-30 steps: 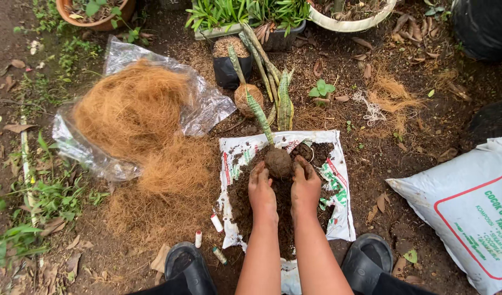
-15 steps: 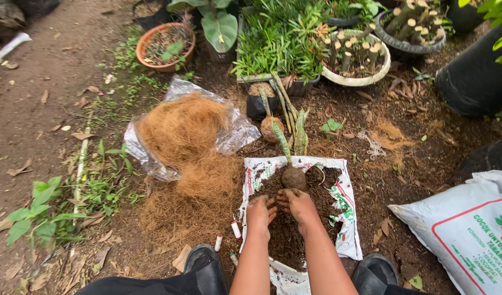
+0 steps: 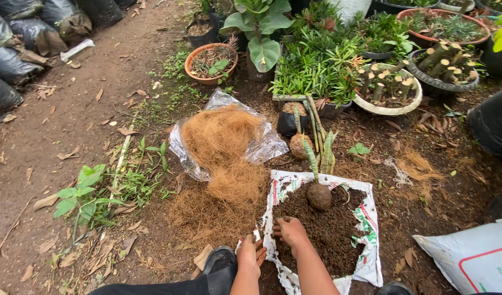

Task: The person packs soil around the roots of a snake plant and then handles a pile of coconut coir. The person works with their hands, pressing soil into the root ball and later pulling apart the coir fibers.

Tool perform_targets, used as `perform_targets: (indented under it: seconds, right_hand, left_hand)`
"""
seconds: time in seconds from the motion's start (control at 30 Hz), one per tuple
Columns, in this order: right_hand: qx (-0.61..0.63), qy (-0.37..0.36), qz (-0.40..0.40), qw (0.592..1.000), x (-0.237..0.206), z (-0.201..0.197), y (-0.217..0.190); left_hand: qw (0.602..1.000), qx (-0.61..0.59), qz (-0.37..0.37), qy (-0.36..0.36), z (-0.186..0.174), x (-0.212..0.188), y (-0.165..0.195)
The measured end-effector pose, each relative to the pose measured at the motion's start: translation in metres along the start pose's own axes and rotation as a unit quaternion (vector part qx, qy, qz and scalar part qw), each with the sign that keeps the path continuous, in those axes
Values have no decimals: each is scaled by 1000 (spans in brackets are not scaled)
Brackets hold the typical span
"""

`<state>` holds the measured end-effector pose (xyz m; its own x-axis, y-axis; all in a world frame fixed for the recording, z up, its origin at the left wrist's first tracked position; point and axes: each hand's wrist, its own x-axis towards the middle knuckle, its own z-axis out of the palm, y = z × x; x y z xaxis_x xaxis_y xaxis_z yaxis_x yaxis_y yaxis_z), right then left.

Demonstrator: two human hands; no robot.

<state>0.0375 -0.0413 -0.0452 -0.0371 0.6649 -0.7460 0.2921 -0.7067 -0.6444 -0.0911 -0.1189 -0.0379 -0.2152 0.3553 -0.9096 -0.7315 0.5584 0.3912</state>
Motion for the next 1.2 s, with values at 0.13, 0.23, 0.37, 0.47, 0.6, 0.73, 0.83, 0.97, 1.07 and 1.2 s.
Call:
perform_targets:
  seconds: [0.13,0.23,0.37,0.47,0.6,0.73,0.83,0.97,1.07,1.2]
  right_hand:
    - [-9,14,-21,1000,-2,18,-14]
    - [-75,35,-59,995,2,35,-32]
    - [-210,62,-135,966,24,59,-56]
    - [-239,65,-183,951,46,73,-74]
    - [-331,50,-223,916,65,84,-88]
    - [-393,-30,-348,851,80,80,-94]
    - [-398,-83,-370,835,90,71,-89]
    - [-409,-153,-338,833,103,75,-85]
    - [-387,-167,-293,858,93,77,-75]
    - [-238,-146,-296,914,82,73,-81]
  left_hand:
    - [994,-105,33,-19,-1,3,6]
    - [986,-156,49,-30,7,22,18]
    - [979,-186,70,42,21,51,31]
    - [971,-6,137,196,28,70,50]
    - [942,153,138,264,23,80,91]
    - [921,179,234,256,28,101,127]
    - [929,167,205,258,38,125,137]
    - [933,165,199,250,42,152,139]
    - [957,83,184,208,39,155,132]
    - [947,100,211,221,40,142,127]
